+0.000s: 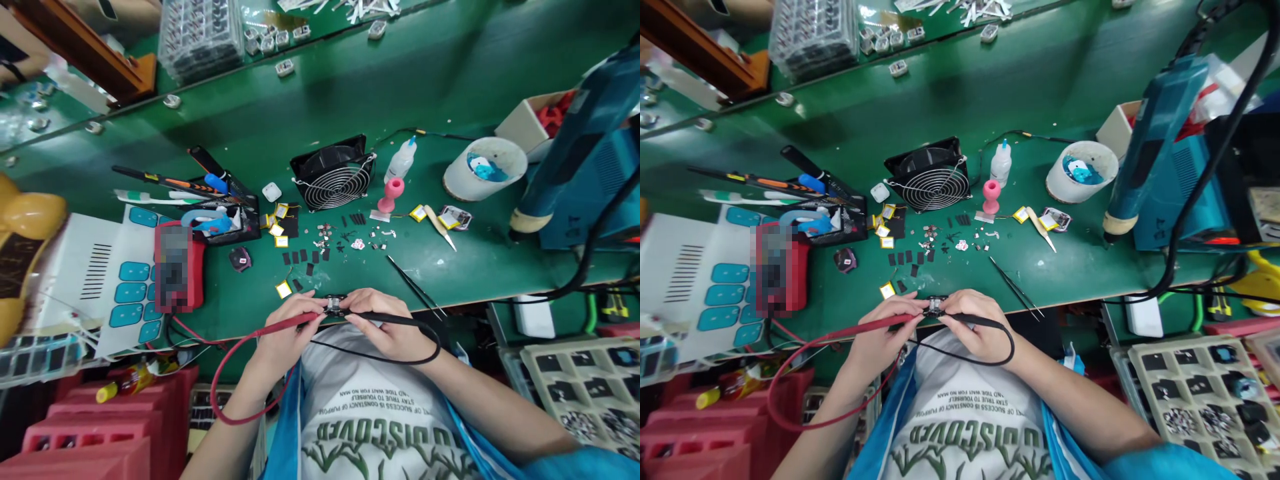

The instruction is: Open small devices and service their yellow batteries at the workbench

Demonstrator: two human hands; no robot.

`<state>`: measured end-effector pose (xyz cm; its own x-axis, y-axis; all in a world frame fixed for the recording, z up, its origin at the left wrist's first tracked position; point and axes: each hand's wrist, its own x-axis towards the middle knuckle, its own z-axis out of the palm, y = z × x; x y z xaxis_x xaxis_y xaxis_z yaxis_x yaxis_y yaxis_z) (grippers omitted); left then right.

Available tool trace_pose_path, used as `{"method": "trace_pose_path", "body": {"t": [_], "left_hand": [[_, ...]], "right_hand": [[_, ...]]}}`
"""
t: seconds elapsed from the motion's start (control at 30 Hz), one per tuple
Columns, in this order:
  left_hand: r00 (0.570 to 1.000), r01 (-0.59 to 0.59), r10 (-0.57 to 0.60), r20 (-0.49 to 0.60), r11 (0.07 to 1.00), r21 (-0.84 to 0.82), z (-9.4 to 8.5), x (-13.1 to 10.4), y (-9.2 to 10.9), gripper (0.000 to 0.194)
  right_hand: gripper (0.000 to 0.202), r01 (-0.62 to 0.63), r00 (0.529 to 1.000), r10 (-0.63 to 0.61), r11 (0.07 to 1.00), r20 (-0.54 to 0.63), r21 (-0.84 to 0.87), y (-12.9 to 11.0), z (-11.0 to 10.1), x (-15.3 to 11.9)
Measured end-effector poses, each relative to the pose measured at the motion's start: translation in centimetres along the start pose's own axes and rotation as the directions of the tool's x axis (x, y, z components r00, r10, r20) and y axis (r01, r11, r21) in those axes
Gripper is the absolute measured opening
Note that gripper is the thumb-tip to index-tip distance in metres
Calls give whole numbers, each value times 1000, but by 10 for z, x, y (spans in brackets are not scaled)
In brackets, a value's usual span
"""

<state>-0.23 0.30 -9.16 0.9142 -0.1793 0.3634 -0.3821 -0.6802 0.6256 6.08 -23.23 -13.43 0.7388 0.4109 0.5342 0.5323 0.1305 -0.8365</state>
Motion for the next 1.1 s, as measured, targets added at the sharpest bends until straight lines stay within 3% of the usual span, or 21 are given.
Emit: {"method": "trace_pose_path", "body": {"t": [0.67, 0.97, 1.1], "left_hand": [[999, 6, -6, -33, 1000, -16, 2, -1, 4, 7], [996, 88, -90, -23, 993, -76, 11, -20, -1, 11], [996, 69, -71, -54, 997, -42, 15, -24, -3, 11]], "right_hand": [[8, 24, 999, -22, 999, 38, -48, -4, -2, 0], [13, 52, 998, -49, 993, 35, -104, -7, -1, 3], [15, 67, 997, -62, 990, 48, -121, -6, -1, 1]]}}
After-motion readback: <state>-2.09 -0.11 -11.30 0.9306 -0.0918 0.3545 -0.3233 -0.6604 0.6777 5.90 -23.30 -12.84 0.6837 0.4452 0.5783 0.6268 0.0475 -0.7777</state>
